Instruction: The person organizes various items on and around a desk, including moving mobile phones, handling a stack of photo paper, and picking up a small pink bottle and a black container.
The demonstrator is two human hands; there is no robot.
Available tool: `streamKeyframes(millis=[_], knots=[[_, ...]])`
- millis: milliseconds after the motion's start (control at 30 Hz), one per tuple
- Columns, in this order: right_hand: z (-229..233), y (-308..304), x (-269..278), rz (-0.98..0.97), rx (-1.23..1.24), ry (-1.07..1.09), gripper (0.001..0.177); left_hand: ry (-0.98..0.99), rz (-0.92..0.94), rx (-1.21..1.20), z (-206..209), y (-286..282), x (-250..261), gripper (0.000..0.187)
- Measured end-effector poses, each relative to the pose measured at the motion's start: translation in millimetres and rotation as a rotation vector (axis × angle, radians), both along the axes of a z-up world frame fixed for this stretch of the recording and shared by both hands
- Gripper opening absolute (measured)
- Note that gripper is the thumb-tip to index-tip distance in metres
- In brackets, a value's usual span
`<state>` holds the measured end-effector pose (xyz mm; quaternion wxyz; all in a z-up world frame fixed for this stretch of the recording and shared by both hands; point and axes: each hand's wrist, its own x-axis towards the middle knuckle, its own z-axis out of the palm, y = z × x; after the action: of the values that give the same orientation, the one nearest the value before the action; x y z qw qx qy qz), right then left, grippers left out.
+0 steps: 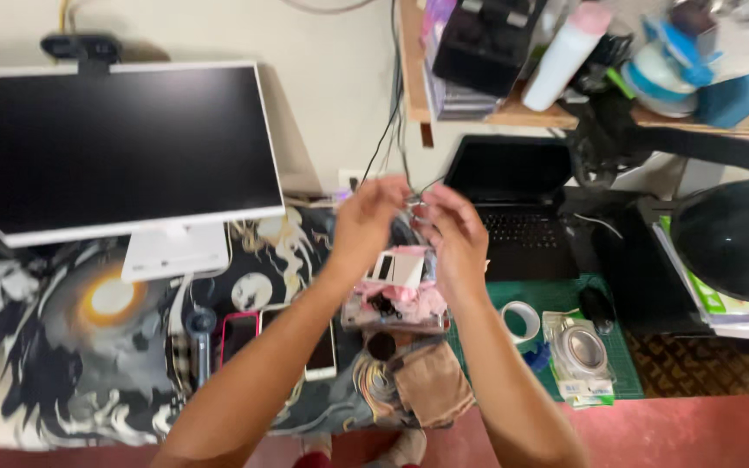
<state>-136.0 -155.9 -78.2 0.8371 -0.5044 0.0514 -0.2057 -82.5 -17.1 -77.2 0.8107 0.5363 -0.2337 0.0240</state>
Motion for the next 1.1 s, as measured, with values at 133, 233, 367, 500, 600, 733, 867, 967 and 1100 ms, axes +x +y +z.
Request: streamKeyframes(millis=[133, 233, 367, 500, 600, 733, 867, 967, 1100], knots=[[-53.8, -0.2, -47.7, 0.012, 0.169, 0.101, 0.028, 0.004, 0.162, 0.300, -37.1, 3.3, -81.9, 0.022], [-85.6, -6.7, -68.4, 0.023, 0.242, 0.131, 0.026, 0.077, 0.206, 0.370, -50.8, -5.2, -119.9, 0.018], [-111.1, -12.4, -107.0, 0.041, 0.210, 0.109, 0.024, 0.160, 0.273, 0.434, -89.3, -13.0, -159.2, 0.014], [-121.3, -17.8, -156.7, -0.062, 0.121, 0.270, 0.019, 0.049, 0.223, 0.423, -121.5, -12.8, -188.4, 0.033], [-123.0, -29.1, -194.3, -0.039, 0.320, 0.312, 0.018, 0.146, 0.144, 0.447, -128.4, -15.7, -213.7, 0.032], [-111.8, -41.0, -251.1, -0.125, 0.495, 0.311, 0.028, 0.313, -0.174, 0.328, -121.6, -27.7, -247.0, 0.010], [-97.5, -48.6, -306.2, -0.290, 0.413, 0.302, 0.024, 0.281, -0.325, 0.324, -128.4, -37.2, -287.6, 0.031], [-92.4, -63.5, -345.5, -0.380, 0.444, 0.403, 0.024, 0.403, -0.420, 0.394, -131.9, -54.1, -311.4, 0.027], [-101.6, -97.0, -389.9, -0.458, 0.510, 0.290, 0.020, 0.398, -0.518, 0.441, -127.5, -87.1, -339.7, 0.016]])
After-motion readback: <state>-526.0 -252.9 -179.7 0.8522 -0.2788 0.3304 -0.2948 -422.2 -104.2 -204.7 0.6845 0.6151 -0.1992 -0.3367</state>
